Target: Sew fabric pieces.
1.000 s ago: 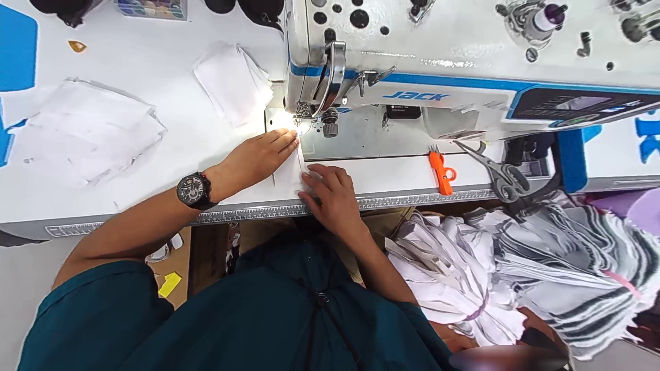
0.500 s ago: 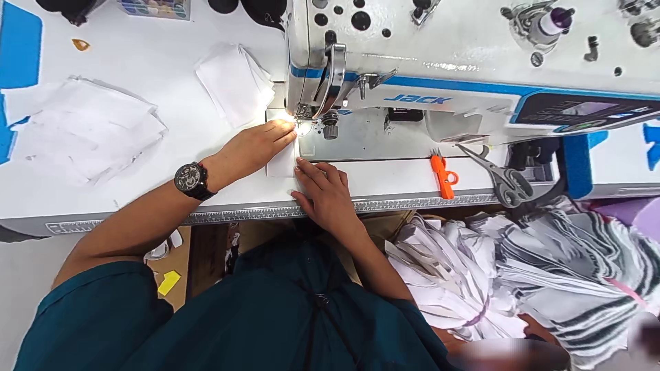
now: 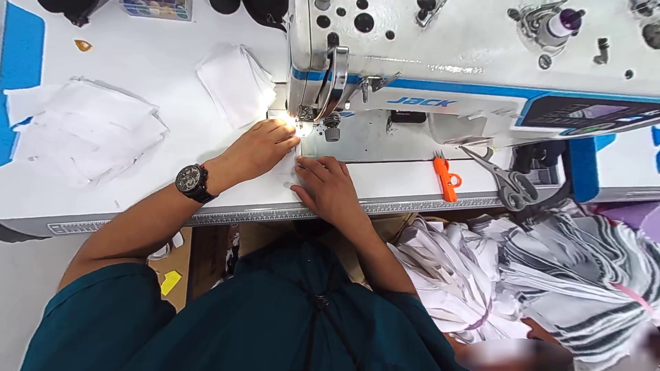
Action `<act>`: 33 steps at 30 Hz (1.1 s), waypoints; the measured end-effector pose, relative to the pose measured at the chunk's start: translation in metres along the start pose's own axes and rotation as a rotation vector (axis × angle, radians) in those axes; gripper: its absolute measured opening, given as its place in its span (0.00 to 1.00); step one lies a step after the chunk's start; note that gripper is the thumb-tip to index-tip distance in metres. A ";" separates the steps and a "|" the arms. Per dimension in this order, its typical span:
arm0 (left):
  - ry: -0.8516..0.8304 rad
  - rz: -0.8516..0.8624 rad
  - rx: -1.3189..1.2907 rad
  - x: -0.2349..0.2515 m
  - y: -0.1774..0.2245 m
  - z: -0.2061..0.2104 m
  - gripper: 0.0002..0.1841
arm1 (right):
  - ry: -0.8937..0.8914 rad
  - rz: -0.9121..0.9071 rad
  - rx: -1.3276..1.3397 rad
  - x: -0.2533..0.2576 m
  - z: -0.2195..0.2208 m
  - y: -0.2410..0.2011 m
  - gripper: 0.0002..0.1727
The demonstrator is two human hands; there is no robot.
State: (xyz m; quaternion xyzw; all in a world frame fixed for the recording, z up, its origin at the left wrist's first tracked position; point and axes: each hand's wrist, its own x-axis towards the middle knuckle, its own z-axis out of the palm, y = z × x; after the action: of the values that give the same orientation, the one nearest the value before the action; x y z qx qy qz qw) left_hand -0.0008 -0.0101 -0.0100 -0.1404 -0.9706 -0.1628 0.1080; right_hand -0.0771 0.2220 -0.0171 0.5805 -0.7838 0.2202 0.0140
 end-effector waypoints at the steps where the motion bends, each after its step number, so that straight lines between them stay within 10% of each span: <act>1: 0.000 -0.001 0.002 0.000 0.000 0.000 0.17 | 0.004 -0.011 -0.005 0.002 0.000 0.001 0.24; 22: 0.186 -0.171 0.054 0.024 -0.025 -0.017 0.13 | 0.085 0.065 -0.096 0.030 0.018 0.014 0.22; 28: -0.118 -0.423 0.166 0.076 -0.057 -0.036 0.22 | 0.095 0.043 -0.055 0.029 0.016 0.017 0.19; 33: 0.120 -0.447 0.035 0.075 -0.033 -0.033 0.14 | 0.092 0.069 -0.004 0.027 0.016 0.020 0.19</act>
State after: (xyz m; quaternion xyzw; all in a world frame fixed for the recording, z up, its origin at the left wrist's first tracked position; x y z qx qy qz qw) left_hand -0.0759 -0.0337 0.0301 0.0902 -0.9721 -0.1737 0.1291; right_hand -0.1005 0.1961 -0.0306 0.5422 -0.8024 0.2455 0.0437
